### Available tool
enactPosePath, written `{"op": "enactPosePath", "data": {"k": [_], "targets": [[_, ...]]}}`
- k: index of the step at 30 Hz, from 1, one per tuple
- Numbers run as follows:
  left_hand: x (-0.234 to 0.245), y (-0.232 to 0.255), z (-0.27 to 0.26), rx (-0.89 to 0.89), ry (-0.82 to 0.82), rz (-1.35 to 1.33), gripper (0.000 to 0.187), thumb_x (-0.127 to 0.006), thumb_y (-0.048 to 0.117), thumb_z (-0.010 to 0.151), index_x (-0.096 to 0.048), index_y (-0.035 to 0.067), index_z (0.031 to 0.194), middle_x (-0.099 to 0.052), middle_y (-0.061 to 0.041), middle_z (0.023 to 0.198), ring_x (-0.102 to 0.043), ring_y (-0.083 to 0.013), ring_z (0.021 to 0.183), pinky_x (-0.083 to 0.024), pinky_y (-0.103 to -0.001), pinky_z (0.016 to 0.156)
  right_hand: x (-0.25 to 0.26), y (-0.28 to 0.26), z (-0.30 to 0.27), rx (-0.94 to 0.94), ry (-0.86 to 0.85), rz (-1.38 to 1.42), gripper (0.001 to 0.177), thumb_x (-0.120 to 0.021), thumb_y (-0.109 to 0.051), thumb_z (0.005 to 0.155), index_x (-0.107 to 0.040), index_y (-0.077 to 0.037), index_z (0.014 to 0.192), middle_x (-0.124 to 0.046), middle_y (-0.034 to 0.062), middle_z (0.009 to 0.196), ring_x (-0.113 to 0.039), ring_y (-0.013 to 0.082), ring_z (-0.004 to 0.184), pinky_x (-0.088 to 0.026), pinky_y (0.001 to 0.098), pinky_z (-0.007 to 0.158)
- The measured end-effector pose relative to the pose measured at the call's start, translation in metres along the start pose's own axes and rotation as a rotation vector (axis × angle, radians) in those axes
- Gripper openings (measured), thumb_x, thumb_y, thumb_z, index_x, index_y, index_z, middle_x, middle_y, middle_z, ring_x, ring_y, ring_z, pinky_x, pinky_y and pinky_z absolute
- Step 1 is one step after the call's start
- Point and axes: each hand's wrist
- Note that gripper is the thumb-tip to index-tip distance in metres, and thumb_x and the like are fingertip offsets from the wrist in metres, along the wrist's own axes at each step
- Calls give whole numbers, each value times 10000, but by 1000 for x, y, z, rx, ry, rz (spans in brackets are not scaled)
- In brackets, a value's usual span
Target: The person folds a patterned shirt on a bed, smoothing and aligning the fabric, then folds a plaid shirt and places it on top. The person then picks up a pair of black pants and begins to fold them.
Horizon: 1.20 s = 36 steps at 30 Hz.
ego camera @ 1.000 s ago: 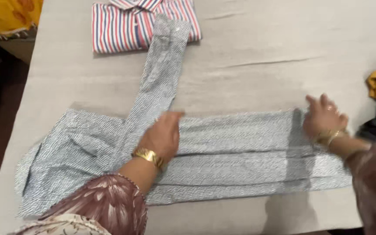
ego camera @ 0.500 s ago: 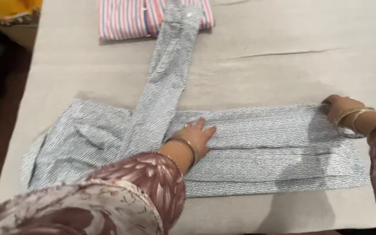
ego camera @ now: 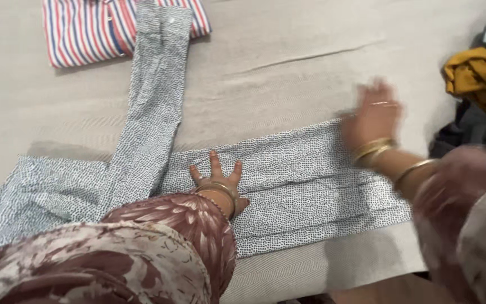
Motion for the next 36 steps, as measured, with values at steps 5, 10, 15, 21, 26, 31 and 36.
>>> {"op": "enactPosePath", "data": {"k": [5,10,15,21,26,31,36], "targets": [[-2,-2,8,-18,-18,29,1005,-575,659,908,47,371,1643,235,-290,1665,65,-498,1550,56,-730,1195,-2,-70,-47,486,-325,304,772,-480,-364,934,-190,-124,1609,-114,90,1706,-139,276,1534,-136,505,1239],[16,-4,-15,9,-91,-125,947,-615,536,926,20,461,1624,236,-148,1703,153,-596,1541,-166,-760,1156,-15,19,-30,-81,-533,164,697,-388,-483,1010,-146,-221,1609,-32,32,1702,-43,271,1554,-126,617,1211],[15,-21,-12,-130,44,-143,741,-595,501,974,-214,372,1596,58,-188,1692,-81,-527,1513,-142,-637,1227,-17,39,-17,-338,-555,-15,625,-604,-354,926,-480,-187,1515,-198,126,1697,-182,349,1557,-247,644,1177],[-1,-112,-39,-326,713,-697,295,-598,292,926,-726,206,1177,-730,-128,1194,-679,-332,1124,-522,-418,1009,11,-111,-74,-19,-220,500,548,-699,-203,813,-632,-128,1352,-622,158,1420,-600,360,1264,-489,462,1071],[-12,-239,-71,-35,1025,-783,238,-582,171,939,-731,168,1124,-735,-143,1146,-687,-360,1066,-543,-459,935,69,-253,-91,-311,-654,1060,429,-651,-316,956,-589,-72,1303,-738,85,1015,-777,228,807,-613,342,712],[-30,-331,-83,-114,820,-535,528,-702,97,736,-618,133,1257,-640,-177,1263,-613,-390,1141,-488,-471,973,62,-318,-59,-789,-870,1620,233,-742,-247,959,-598,-84,874,-588,-21,693,-518,61,548,-437,215,546],[-25,-341,-105,-4,330,-269,484,-661,159,899,-572,246,1366,-638,-106,1359,-566,-293,1317,-399,-471,1154,70,-297,-59,-732,-616,1947,268,-676,-123,896,-484,-178,716,-474,-49,593,-413,107,503,-378,270,461]]}}
Point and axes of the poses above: each hand's wrist, its own z-axis towards the middle knuckle, its own x-axis out of the back of the hand, y = z × x
